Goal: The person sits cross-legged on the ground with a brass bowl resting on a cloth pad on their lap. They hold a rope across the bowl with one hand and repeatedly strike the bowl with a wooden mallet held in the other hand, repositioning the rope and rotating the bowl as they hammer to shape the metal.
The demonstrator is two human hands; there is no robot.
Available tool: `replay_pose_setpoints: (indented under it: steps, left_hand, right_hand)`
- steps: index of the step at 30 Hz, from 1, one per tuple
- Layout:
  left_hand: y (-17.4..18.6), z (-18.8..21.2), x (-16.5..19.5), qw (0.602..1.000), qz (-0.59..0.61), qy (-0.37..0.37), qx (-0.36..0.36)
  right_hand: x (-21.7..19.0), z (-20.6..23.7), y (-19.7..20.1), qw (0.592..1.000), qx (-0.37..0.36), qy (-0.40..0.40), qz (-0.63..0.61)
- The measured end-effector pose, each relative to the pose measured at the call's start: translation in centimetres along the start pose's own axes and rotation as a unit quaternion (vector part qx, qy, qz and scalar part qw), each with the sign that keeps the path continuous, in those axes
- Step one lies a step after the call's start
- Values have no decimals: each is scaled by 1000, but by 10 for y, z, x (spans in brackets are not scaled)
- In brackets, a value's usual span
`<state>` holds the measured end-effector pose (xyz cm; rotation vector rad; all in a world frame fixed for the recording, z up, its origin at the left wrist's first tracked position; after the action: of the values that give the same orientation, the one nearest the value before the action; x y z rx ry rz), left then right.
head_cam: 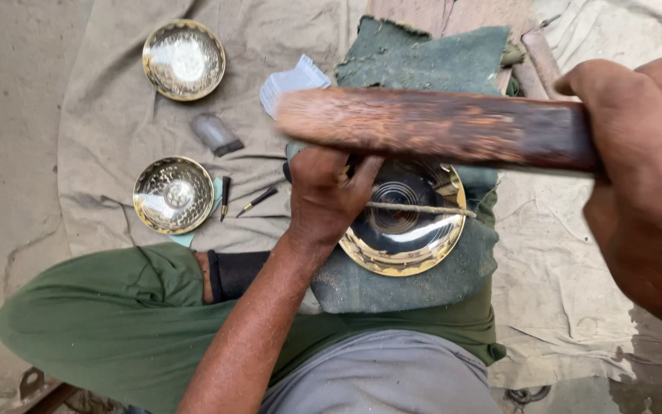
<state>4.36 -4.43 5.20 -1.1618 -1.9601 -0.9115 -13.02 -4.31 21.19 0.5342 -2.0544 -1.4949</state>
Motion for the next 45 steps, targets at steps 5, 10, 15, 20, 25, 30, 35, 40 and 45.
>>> replay_pose_setpoints:
  steps: [5, 10, 15, 20, 25, 30, 35, 40, 45]
  left_hand:
    - [-5, 0, 3, 999, -40, 0, -22]
    - [1, -2, 10, 999, -2, -30, 13]
    - [-2, 6, -7, 999, -11, 32, 1]
    - [-3, 10, -16, 998, -26, 48, 10]
    - [-2, 7, -10, 999, 13, 18, 28]
    - [-2, 3, -8, 1000, -2, 29, 11]
    - [-8, 6, -21, 992, 6, 125, -11]
    - [-4, 3, -10, 999, 12, 49, 19]
    - [-3, 1, -5, 999, -6, 23, 23]
  right_hand:
    - [0, 1, 2, 999, 15, 7, 36]
    - [1, 0, 6, 998, 7, 6, 67]
    - [-8, -4, 12, 999, 29, 34, 27]
    - [-8, -3, 6, 988, -42, 18, 145]
    - [-19, -10, 14, 991, 10, 65, 120]
    - [-20, -13, 16, 988, 9, 67, 140]
    - [-26, -16, 22, 990, 16, 63, 122]
    - [-25, -21, 15, 988, -30, 46, 143]
    - [-18, -19, 12, 995, -26, 31, 93]
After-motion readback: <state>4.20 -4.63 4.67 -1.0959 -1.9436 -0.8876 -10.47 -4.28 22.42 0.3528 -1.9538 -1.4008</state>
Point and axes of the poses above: each hand's wrist, its own z-axis away from the middle knuckle, its own y-axis out of the back of the hand, x = y × z, the point moved 9 cm from there along -z, towards the middle knuckle, and after that the axes turned 10 degrees about x, right-handed, at the moved point
